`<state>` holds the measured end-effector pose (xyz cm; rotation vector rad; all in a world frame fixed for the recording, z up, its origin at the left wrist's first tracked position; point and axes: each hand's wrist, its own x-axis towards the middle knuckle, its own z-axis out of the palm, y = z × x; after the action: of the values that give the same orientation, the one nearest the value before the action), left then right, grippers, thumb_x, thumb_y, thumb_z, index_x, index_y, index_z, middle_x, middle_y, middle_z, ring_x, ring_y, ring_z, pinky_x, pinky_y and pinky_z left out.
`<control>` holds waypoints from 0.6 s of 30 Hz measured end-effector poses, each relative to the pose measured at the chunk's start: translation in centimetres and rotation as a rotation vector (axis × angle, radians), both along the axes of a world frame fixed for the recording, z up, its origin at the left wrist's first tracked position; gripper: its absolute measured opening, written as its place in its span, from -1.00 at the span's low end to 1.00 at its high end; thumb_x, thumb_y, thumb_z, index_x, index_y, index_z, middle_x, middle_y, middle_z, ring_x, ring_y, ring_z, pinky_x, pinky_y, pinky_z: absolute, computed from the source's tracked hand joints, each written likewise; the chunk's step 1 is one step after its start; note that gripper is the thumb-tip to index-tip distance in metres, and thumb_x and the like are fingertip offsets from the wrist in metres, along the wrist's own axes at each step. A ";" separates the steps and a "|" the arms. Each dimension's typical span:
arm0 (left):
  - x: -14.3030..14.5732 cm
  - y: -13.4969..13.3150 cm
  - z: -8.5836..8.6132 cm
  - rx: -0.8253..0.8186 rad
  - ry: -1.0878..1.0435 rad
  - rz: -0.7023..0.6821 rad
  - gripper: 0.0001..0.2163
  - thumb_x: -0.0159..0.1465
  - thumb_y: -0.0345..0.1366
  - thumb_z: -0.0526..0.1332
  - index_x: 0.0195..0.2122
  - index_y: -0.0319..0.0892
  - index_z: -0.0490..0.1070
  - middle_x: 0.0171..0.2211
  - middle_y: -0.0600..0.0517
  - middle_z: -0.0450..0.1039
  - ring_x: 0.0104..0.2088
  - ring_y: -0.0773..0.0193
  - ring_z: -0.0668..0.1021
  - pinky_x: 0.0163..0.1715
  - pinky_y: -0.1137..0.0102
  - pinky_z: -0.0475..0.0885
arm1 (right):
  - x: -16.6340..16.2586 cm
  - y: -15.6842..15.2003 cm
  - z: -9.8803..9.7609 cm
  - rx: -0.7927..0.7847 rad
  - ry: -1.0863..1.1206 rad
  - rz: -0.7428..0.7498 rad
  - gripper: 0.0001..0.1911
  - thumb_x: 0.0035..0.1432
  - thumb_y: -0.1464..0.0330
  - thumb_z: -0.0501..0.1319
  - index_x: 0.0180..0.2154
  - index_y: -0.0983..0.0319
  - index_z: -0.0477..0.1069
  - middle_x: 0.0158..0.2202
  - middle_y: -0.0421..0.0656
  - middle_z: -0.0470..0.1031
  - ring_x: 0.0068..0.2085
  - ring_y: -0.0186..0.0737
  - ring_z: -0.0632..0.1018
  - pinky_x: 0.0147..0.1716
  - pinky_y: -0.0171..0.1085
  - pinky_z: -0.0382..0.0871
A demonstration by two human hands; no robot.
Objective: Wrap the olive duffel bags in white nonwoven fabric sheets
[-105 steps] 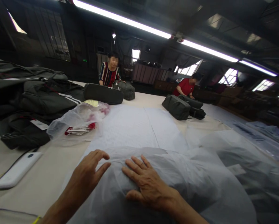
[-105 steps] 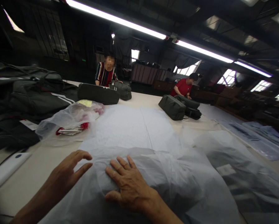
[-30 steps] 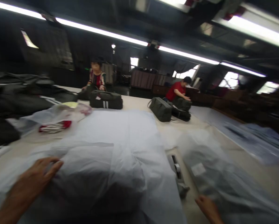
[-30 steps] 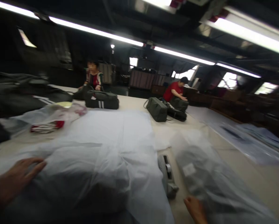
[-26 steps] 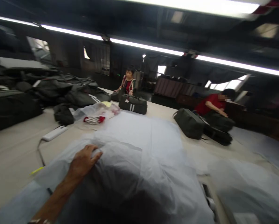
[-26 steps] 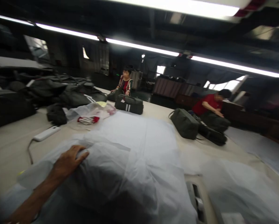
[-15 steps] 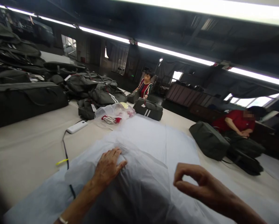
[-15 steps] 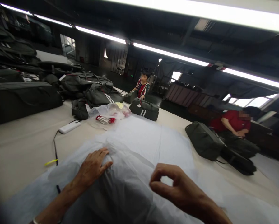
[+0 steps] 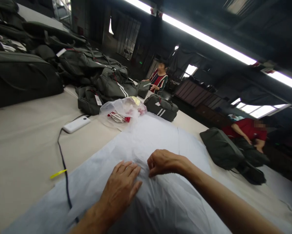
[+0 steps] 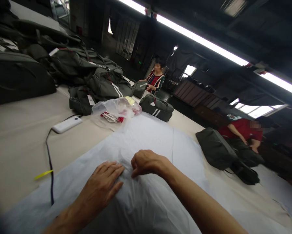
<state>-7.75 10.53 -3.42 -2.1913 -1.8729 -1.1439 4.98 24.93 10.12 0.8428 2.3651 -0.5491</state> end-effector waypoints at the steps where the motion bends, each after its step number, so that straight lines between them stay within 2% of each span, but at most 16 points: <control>1: 0.0 0.1 -0.2 0.019 0.000 0.000 -0.73 0.35 -0.23 0.11 0.04 -0.08 0.40 -0.01 0.02 0.53 0.04 0.12 0.49 0.13 0.11 0.31 | -0.4 0.6 -0.3 0.010 -0.022 0.023 -0.83 -0.08 0.22 0.39 -0.41 0.14 0.57 -0.53 -0.30 0.50 -0.49 -0.32 0.45 -0.49 -0.35 0.21; 4: 0.1 0.3 -0.4 0.075 -0.002 0.018 -0.71 0.38 -0.19 0.05 0.05 -0.09 0.40 -0.02 0.03 0.55 0.00 0.14 0.52 0.12 0.14 0.28 | -0.9 1.5 -1.2 -0.003 -0.063 0.068 -0.78 -0.09 0.16 0.42 -0.40 0.13 0.59 -0.56 -0.29 0.49 -0.52 -0.32 0.44 -0.50 -0.34 0.20; 7: 0.1 0.5 -0.4 0.101 -0.010 0.028 -0.70 0.39 -0.17 0.01 0.03 -0.09 0.42 -0.03 0.06 0.56 -0.02 0.15 0.53 0.12 0.19 0.25 | -0.6 1.4 -1.9 0.055 -0.052 0.141 -0.77 -0.08 0.15 0.45 -0.41 0.14 0.59 -0.54 -0.28 0.47 -0.50 -0.31 0.43 -0.48 -0.33 0.20; 10: -0.2 0.6 -0.3 0.103 -0.017 0.016 -0.70 0.39 -0.17 0.01 0.02 -0.09 0.43 -0.04 0.07 0.56 -0.02 0.17 0.53 0.11 0.22 0.24 | 0.3 1.2 -2.3 0.093 0.059 0.172 -0.78 -0.05 0.17 0.46 -0.40 0.15 0.59 -0.37 -0.22 0.51 -0.32 -0.24 0.49 -0.30 -0.30 0.28; 13: -0.4 0.6 -0.4 0.086 0.021 -0.012 -0.70 0.37 -0.20 0.05 0.04 -0.10 0.42 -0.01 0.06 0.55 -0.01 0.16 0.52 0.10 0.21 0.25 | 1.7 1.4 -3.1 0.069 0.231 0.107 -0.76 -0.07 0.15 0.47 -0.42 0.14 0.56 -0.18 -0.19 0.50 -0.13 -0.17 0.47 -0.08 -0.21 0.28; 15: -0.6 0.6 -0.6 0.070 0.062 -0.026 -0.69 0.34 -0.23 0.07 0.06 -0.12 0.40 0.00 0.03 0.54 0.01 0.13 0.51 0.08 0.20 0.28 | 2.7 2.0 -3.9 0.075 0.308 0.002 -0.59 -0.17 0.07 0.50 -0.30 0.15 0.53 -0.12 -0.16 0.47 -0.11 -0.13 0.46 -0.05 -0.15 0.29; 18: -0.7 0.5 -0.8 0.061 0.096 -0.027 -0.68 0.33 -0.25 0.06 0.07 -0.12 0.39 0.01 0.00 0.53 0.01 0.10 0.50 0.04 0.20 0.32 | 3.8 3.2 -5.4 0.023 0.334 -0.170 -0.17 -0.35 -0.02 0.52 -0.03 0.17 0.40 -0.07 -0.12 0.44 -0.11 -0.07 0.46 -0.09 -0.12 0.36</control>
<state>-8.50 10.99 -4.24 -2.2030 -1.7525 -1.0647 8.77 28.14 4.69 1.0378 2.6160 -0.7864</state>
